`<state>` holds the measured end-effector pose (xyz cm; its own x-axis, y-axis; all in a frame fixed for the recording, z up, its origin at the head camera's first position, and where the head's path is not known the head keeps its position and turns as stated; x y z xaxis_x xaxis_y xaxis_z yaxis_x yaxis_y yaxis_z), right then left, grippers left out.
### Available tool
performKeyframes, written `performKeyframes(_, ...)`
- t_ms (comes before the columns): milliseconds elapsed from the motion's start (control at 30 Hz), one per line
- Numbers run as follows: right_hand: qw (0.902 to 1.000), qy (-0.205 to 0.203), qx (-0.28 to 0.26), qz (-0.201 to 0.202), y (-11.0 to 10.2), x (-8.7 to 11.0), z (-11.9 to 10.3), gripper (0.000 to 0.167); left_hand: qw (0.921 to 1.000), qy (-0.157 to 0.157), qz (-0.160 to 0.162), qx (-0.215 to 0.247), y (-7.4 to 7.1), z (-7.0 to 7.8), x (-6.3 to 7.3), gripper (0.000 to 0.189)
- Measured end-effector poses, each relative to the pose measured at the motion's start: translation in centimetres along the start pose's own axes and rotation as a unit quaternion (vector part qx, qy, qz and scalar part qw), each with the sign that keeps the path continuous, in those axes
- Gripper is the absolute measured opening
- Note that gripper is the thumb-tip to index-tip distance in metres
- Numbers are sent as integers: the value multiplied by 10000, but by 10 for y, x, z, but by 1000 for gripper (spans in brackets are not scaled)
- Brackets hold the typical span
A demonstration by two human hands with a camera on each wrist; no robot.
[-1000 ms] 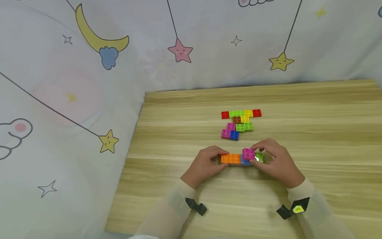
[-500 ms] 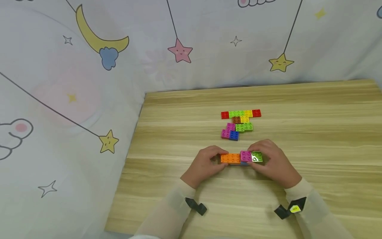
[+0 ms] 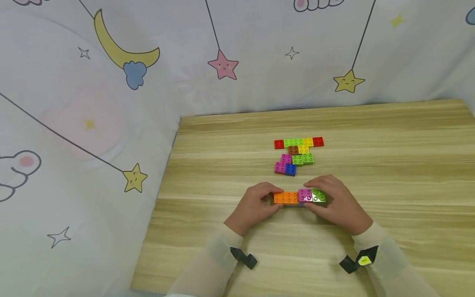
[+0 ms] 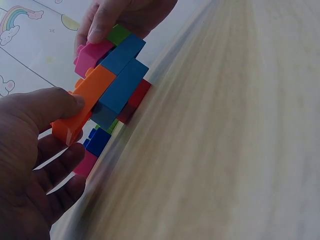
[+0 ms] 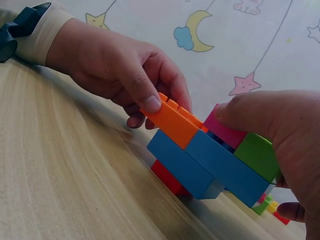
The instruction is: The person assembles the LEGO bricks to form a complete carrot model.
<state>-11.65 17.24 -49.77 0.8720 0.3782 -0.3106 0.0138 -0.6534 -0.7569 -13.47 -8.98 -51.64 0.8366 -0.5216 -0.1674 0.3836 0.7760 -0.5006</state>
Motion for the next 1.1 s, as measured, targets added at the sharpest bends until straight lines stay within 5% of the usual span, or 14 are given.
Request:
performKeyframes(500, 9994, 97, -136, -313, 4, -4, -3, 33, 9999, 93, 18, 99, -1, 0, 0, 35)
performKeyframes(1100, 9996, 50, -160, -212, 6, -3, 2, 34, 10000, 41, 17, 5, 1, -2, 0, 35)
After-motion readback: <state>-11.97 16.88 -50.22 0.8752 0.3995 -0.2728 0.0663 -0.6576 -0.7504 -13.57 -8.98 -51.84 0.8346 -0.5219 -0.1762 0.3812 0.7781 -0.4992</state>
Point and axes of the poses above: each hand's wrist, its own x-axis away from the middle knuckle, its own y-axis out of the palm, z = x × y, the point moved 2 cm from there along -x, towards the middle knuckle, and after that the axes turned 6 degrees about x, right-handed, at the moved point
